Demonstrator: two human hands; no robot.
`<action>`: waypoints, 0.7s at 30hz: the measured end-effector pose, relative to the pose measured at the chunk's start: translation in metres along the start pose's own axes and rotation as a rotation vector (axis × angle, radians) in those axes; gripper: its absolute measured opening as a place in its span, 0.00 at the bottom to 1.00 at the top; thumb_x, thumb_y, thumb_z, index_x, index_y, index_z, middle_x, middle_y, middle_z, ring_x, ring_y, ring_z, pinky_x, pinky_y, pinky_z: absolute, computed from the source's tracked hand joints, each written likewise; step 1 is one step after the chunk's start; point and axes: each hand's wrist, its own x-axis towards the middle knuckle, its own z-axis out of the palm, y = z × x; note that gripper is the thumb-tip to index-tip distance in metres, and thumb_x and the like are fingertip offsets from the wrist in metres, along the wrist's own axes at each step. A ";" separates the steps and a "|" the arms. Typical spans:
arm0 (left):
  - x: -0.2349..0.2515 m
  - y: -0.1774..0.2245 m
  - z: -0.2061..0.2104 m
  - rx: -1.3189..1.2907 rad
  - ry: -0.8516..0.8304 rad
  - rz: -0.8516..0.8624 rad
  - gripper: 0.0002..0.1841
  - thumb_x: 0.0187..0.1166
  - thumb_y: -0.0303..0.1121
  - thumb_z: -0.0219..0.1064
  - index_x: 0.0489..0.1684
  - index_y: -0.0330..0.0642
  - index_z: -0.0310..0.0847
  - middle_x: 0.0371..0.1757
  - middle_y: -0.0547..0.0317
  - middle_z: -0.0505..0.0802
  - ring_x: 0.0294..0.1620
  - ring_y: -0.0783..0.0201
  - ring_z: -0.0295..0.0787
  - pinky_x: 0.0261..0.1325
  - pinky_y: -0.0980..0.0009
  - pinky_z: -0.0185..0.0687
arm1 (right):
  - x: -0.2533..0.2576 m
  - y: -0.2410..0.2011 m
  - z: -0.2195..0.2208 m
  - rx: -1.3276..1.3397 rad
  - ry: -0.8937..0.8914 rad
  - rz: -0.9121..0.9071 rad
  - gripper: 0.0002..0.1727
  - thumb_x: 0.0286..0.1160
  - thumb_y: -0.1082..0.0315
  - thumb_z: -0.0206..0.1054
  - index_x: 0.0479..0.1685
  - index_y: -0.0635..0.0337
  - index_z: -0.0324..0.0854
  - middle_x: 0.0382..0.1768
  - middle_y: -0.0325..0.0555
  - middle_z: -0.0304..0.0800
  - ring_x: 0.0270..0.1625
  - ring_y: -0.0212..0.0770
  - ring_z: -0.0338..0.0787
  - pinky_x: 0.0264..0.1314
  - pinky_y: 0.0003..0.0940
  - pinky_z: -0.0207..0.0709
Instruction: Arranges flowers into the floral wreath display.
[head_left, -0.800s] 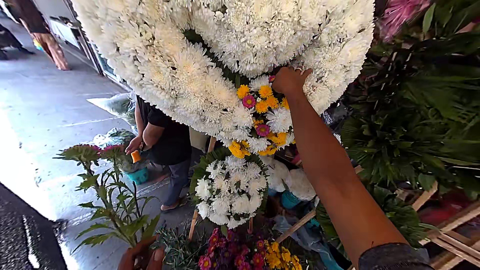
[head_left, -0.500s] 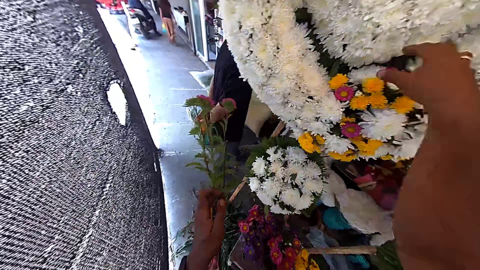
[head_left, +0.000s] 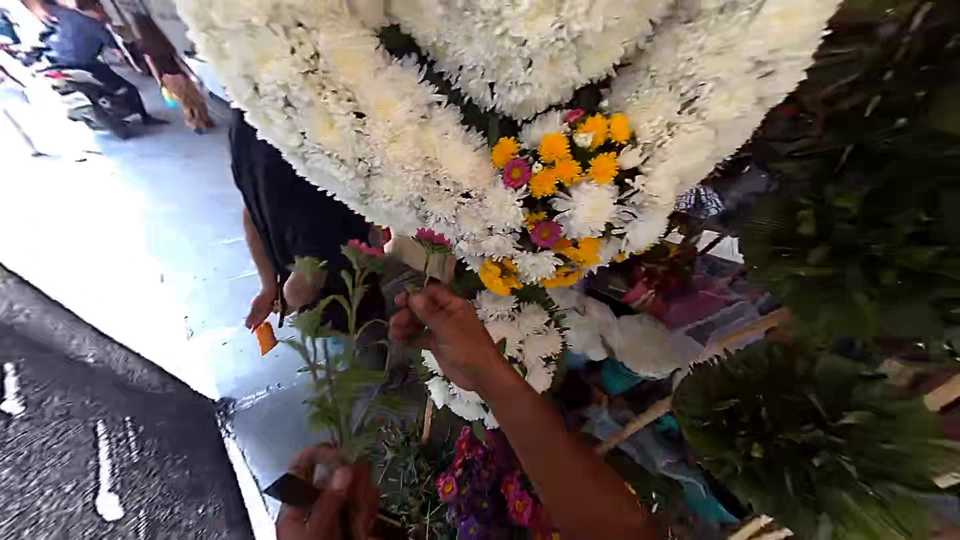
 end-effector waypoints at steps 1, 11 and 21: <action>0.005 -0.002 -0.004 -0.056 0.031 0.001 0.08 0.87 0.43 0.62 0.59 0.66 0.79 0.24 0.67 0.87 0.13 0.73 0.78 0.15 0.77 0.78 | -0.011 0.002 -0.004 -0.027 0.000 -0.058 0.13 0.92 0.70 0.52 0.56 0.70 0.78 0.44 0.49 0.94 0.46 0.39 0.94 0.56 0.37 0.88; 0.047 -0.002 0.002 0.379 0.542 -0.090 0.12 0.89 0.27 0.47 0.66 0.45 0.61 0.25 0.70 0.81 0.09 0.75 0.72 0.09 0.77 0.73 | -0.112 -0.010 -0.036 -0.139 0.240 -0.772 0.13 0.90 0.63 0.59 0.57 0.56 0.88 0.55 0.45 0.93 0.51 0.41 0.96 0.55 0.38 0.93; 0.020 -0.004 0.090 0.605 -0.262 0.035 0.31 0.83 0.64 0.58 0.56 0.41 0.82 0.45 0.64 0.83 0.37 0.76 0.78 0.39 0.78 0.80 | -0.120 -0.004 -0.042 0.069 0.205 -0.170 0.12 0.92 0.65 0.54 0.54 0.60 0.83 0.48 0.49 0.93 0.43 0.43 0.97 0.51 0.41 0.94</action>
